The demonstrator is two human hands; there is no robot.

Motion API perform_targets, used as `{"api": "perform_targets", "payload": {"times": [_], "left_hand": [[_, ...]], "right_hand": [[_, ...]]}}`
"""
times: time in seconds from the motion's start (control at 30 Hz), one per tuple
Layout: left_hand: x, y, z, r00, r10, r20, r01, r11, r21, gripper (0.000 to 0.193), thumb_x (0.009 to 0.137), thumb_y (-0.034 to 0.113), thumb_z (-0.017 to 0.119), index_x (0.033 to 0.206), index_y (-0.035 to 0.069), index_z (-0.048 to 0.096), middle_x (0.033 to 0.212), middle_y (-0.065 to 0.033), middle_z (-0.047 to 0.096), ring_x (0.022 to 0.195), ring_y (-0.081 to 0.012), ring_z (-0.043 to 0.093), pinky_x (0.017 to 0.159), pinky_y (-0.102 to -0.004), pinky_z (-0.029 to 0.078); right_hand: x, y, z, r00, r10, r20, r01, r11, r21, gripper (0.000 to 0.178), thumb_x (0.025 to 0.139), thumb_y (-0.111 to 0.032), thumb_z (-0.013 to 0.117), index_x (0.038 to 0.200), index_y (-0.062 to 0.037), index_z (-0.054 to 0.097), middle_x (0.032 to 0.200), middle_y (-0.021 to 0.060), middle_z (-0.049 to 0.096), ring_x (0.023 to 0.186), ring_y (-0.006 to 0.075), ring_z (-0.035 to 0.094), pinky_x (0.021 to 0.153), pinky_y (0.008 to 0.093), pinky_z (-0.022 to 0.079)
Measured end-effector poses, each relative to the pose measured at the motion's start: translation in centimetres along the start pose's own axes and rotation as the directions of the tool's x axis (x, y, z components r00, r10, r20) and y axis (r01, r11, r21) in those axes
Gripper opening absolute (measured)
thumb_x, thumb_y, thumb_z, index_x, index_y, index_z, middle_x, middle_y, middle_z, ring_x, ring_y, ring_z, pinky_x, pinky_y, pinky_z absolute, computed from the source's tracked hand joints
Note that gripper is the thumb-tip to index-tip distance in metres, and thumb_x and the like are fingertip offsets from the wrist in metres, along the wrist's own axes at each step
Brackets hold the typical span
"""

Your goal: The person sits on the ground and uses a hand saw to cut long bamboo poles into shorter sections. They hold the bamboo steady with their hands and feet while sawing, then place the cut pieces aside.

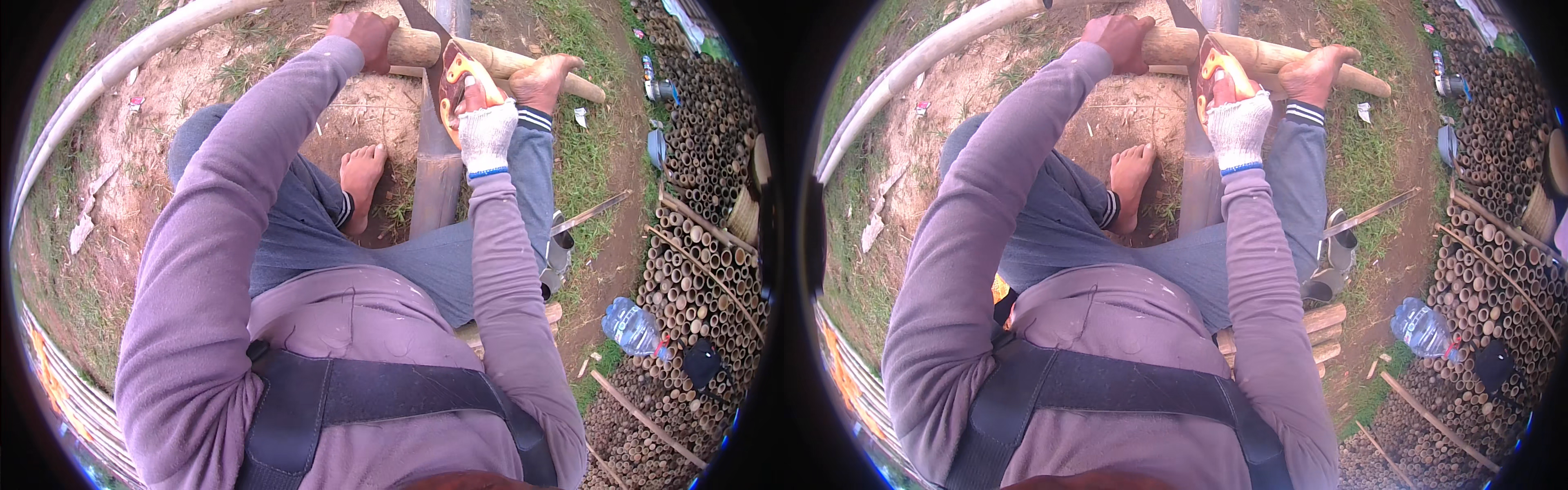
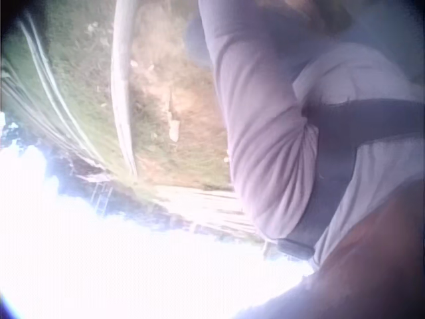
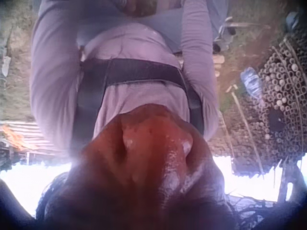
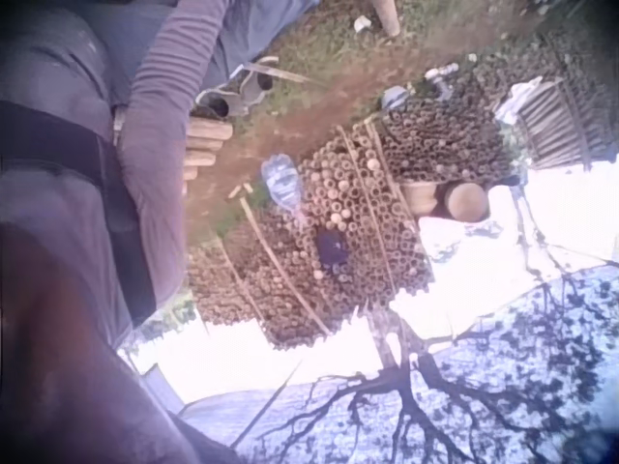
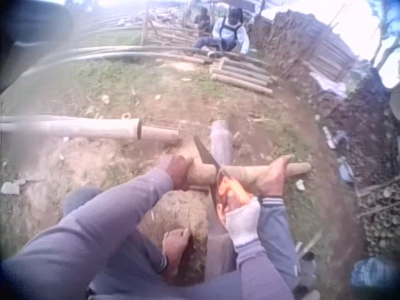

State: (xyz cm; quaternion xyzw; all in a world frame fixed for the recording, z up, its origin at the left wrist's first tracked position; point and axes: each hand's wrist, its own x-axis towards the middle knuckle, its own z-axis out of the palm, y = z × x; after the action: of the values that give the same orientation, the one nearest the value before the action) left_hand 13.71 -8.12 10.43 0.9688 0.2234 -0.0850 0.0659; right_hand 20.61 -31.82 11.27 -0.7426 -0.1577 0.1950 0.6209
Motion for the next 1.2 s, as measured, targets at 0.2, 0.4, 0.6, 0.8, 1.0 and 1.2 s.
{"api": "perform_targets", "payload": {"times": [0.2,0.4,0.6,0.8,1.0,1.2], "left_hand": [[-0.9,-1.1,0.3,0.999,-0.034,0.004,0.034,0.999,0.001,0.068,0.072,0.04,0.089,0.133,0.019,0.066,0.114,-0.0115,0.078,0.105,-0.0309,0.077,0.085,-0.0461,0.064],[-0.6,-0.4,0.1,0.999,-0.01,-0.037,0.011,0.999,0.031,0.065,0.073,0.039,0.09,0.13,0.019,0.067,0.11,-0.0106,0.078,0.101,-0.0327,0.077,0.086,-0.0466,0.063],[-0.6,-0.2,0.2,1.0,-0.004,-0.028,0.004,1.0,-0.006,0.062,0.077,0.033,0.087,0.134,0.02,0.068,0.113,-0.0101,0.079,0.106,-0.0299,0.077,0.087,-0.0468,0.062],[-0.1,-2.0,2.6,0.976,0.047,-0.211,-0.055,0.998,-0.032,0.046,0.071,0.037,0.087,0.105,0.009,0.074,0.091,-0.0174,0.077,0.084,-0.0381,0.077,0.072,-0.0512,0.061],[1.3,-0.1,3.4,0.984,0.061,-0.167,-0.073,0.995,-0.071,0.048,0.068,0.034,0.086,0.109,0.013,0.074,0.1,-0.0158,0.078,0.09,-0.038,0.077,0.076,-0.0515,0.061],[-0.8,-0.6,0.5,0.998,0.003,-0.056,-0.003,1.0,-0.007,0.073,0.072,0.04,0.089,0.137,0.019,0.064,0.116,-0.0122,0.077,0.109,-0.0311,0.076,0.089,-0.0464,0.063]], "right_hand": [[-14.0,0.8,-6.7,0.995,0.094,-0.025,-0.092,0.992,0.091,0.023,0.104,-0.019,0.073,0.1,-0.0019,0.057,0.064,0.0025,0.059,0.05,0.0087,0.057,0.046,0.0257,0.047],[-14.9,2.9,-7.7,0.999,0.013,-0.039,-0.01,0.998,0.068,0.023,0.104,-0.019,0.072,0.1,-0.0015,0.057,0.066,0.0043,0.06,0.051,0.0103,0.058,0.047,0.0266,0.049],[-1.2,1.3,0.0,1.0,-0.025,-0.018,0.026,0.999,0.042,0.03,0.102,-0.026,0.077,0.102,0.0011,0.064,0.066,0.004,0.065,0.049,0.0108,0.06,0.046,0.027,0.051],[-18.5,0.6,-9.6,0.993,0.102,-0.051,-0.099,0.993,0.059,0.023,0.105,-0.018,0.071,0.098,-0.0017,0.055,0.065,0.0048,0.059,0.052,0.0102,0.058,0.048,0.0268,0.049],[-9.6,3.2,-4.4,0.996,-0.024,-0.085,0.025,1.0,0.01,0.022,0.104,-0.018,0.073,0.104,-0.0014,0.059,0.069,0.0034,0.062,0.054,0.0098,0.06,0.048,0.0267,0.049],[-3.9,1.4,-1.1,0.999,0.005,0.032,-0.006,0.999,0.043,0.027,0.103,-0.021,0.076,0.106,0.0016,0.063,0.071,0.0019,0.064,0.055,0.0093,0.061,0.049,0.0268,0.049]]}}
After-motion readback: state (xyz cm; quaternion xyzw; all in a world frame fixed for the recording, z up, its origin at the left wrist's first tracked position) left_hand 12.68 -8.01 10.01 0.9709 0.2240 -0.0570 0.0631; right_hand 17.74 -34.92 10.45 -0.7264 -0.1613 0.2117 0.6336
